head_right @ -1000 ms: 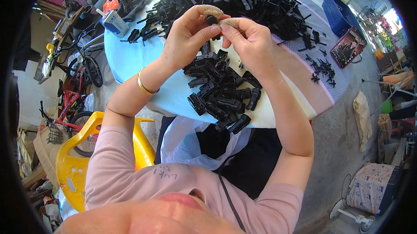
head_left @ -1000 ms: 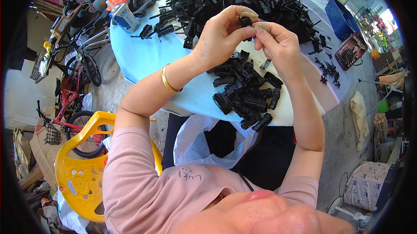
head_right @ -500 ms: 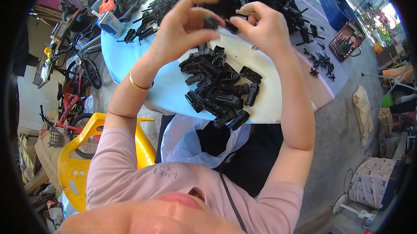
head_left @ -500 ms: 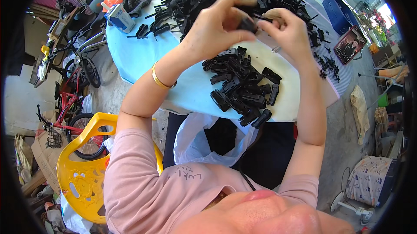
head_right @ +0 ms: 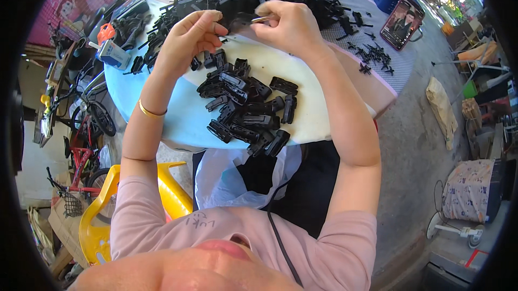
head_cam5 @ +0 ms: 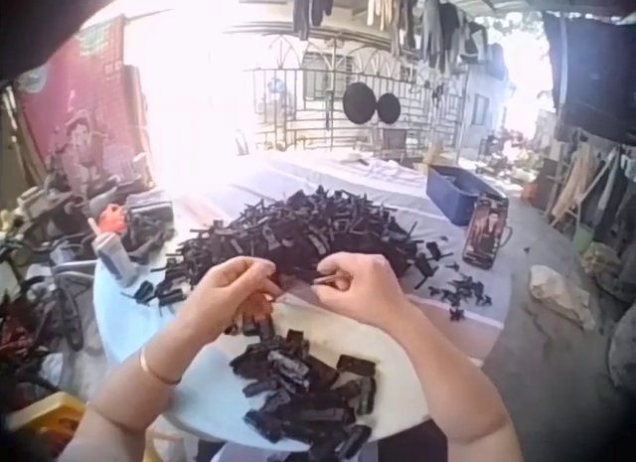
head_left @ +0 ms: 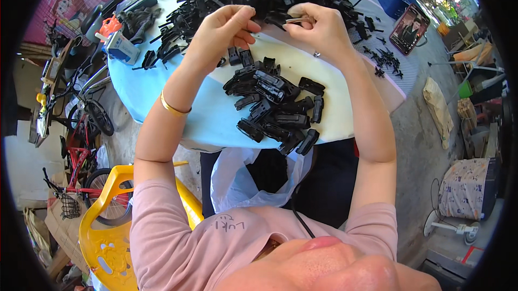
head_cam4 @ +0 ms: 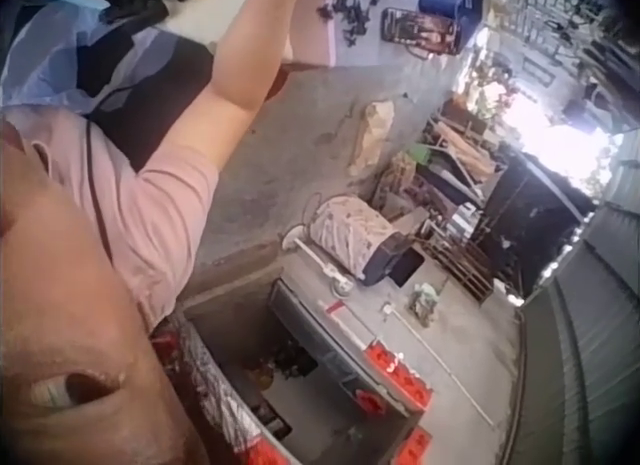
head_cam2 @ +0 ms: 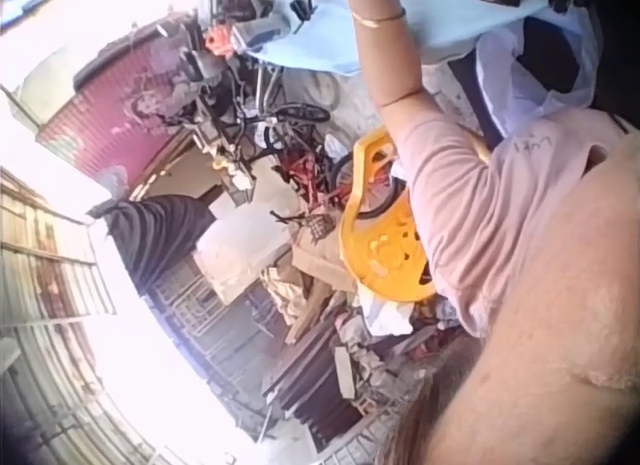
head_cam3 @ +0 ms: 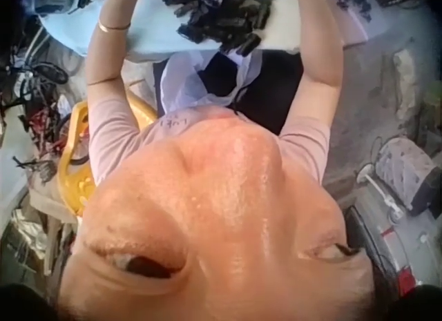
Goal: Manually assembling or inspecting small black plastic components at a table.
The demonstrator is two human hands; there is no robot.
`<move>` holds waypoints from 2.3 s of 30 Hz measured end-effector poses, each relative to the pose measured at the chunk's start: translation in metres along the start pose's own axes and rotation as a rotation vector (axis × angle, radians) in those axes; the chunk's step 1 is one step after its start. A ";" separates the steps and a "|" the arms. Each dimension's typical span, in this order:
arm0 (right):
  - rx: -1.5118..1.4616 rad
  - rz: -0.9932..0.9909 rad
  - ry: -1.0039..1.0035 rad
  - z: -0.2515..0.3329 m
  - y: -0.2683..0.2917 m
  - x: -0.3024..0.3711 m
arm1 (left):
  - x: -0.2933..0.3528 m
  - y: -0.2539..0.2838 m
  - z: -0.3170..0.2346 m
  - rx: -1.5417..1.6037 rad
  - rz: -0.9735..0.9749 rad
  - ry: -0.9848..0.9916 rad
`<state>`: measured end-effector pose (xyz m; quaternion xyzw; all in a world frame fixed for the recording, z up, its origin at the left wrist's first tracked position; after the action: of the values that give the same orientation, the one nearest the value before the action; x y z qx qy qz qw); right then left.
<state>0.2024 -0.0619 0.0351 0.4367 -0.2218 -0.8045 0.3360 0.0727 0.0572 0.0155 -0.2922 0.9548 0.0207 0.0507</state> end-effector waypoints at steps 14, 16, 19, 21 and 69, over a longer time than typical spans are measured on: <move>-0.427 -0.013 0.375 0.065 0.016 0.021 | 0.022 -0.025 -0.004 0.477 0.843 0.173; -0.377 0.059 0.475 0.072 0.009 0.025 | 0.031 -0.033 -0.009 0.457 0.987 0.139; -0.234 -0.044 0.566 0.072 0.004 0.022 | 0.026 -0.027 -0.007 0.318 0.791 0.164; -0.191 -0.031 0.273 0.054 0.005 0.015 | 0.020 -0.026 -0.009 0.234 0.565 0.123; -0.831 0.083 -0.072 0.036 0.005 0.011 | 0.037 -0.033 -0.038 0.163 0.613 -0.248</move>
<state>0.1691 -0.0709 0.0512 0.2262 0.0929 -0.8261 0.5078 0.0573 0.0068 0.0490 0.0179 0.9833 -0.0059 0.1811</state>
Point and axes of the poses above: each hand's wrist, its own x-axis away from the middle knuckle, its own y-axis out of the back of the hand, z = x × y, the point moved 7 cm from there along -x, towards the middle knuckle, and after that the axes turned 4 degrees about -z, right-handed, at the moved point
